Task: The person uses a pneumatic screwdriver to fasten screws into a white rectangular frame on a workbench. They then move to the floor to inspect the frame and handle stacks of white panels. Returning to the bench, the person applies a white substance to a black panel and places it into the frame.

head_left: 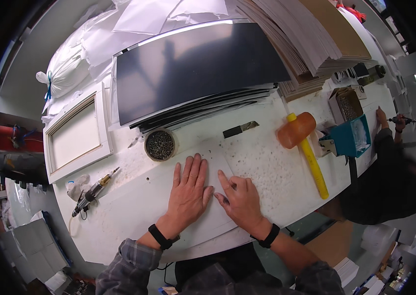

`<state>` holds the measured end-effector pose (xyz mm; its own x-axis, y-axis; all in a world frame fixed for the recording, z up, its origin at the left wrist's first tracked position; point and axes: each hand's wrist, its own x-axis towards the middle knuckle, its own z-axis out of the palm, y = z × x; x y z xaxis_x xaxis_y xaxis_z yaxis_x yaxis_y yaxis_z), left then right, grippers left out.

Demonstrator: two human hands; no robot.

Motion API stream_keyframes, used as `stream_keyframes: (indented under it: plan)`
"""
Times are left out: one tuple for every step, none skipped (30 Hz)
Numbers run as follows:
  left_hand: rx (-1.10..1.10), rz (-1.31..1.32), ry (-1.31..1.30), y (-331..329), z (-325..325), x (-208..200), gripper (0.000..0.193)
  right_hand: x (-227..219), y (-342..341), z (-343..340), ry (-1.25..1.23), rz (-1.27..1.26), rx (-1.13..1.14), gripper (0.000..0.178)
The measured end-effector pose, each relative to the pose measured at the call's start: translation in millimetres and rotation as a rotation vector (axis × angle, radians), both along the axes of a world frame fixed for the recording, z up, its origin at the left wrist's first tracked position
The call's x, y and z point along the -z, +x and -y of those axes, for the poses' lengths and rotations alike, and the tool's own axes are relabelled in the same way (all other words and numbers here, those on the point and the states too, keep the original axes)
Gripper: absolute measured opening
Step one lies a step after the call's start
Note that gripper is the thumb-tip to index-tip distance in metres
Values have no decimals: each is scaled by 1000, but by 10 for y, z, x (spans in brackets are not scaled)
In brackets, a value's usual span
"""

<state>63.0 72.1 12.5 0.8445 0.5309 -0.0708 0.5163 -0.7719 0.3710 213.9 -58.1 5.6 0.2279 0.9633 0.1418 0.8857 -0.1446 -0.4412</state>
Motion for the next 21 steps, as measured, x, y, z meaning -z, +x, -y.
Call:
stream_keyframes:
  plan:
    - [2,-3,4,-8,3,18,75,18,-6,-3,19,27,5,71]
    - [1,0,9,-27,21,23,76,23,-6,-16,31,53,2,69]
    - [8,7,10,-36,23,34,77,24,-19,-4,39,83,7,68]
    - [14,13,10,-48,5,37,77,20,-6,-27,42,90,6,69]
    - [49,23,17,-100,-20,11,79,10,-9,-29,34,91,4,71]
    - [78,14,57,-151,-50,43,79,43,16,-33,33,98,1,72]
    - [91,-14,53,-299,-8,28,79,77,6,4,33,103,-5,72]
    - [98,-39,57,-458,0,-11,80,95,10,19,41,111,-17,72]
    - [104,-88,55,-666,4,-25,80,115,19,20,60,124,-22,72]
    - [88,-110,85,-888,8,-18,82,126,43,16,65,138,-27,72]
    - [47,-143,82,-1134,27,-15,84,138,50,41,65,150,-36,72]
    - [17,-165,92,-1395,46,-3,85,142,50,87,64,162,-43,73]
    - [-23,-192,118,-1663,88,14,85,143,51,120,72,179,-65,69]
    - [-65,-175,125,-1916,149,40,85,126,47,147,81,199,-91,66]
    - [-84,-177,136,-2123,207,49,85,115,33,172,92,213,-110,64]
    - [-104,-179,147,-2274,249,57,85,86,50,210,85,229,-117,62]
    - [-109,-180,148,-2378,275,54,85,81,57,265,79,233,-126,60]
    - [-114,-180,149,-2452,303,47,85,72,53,331,73,237,-136,59]
    - [-127,-180,154,-2534,330,46,86,70,24,381,67,232,-136,58]
    - [-130,-178,160,-2596,355,54,85,61,16,433,60,235,-137,56]
    - [-133,-176,165,-2651,377,40,85,61,5,476,52,237,-138,55]
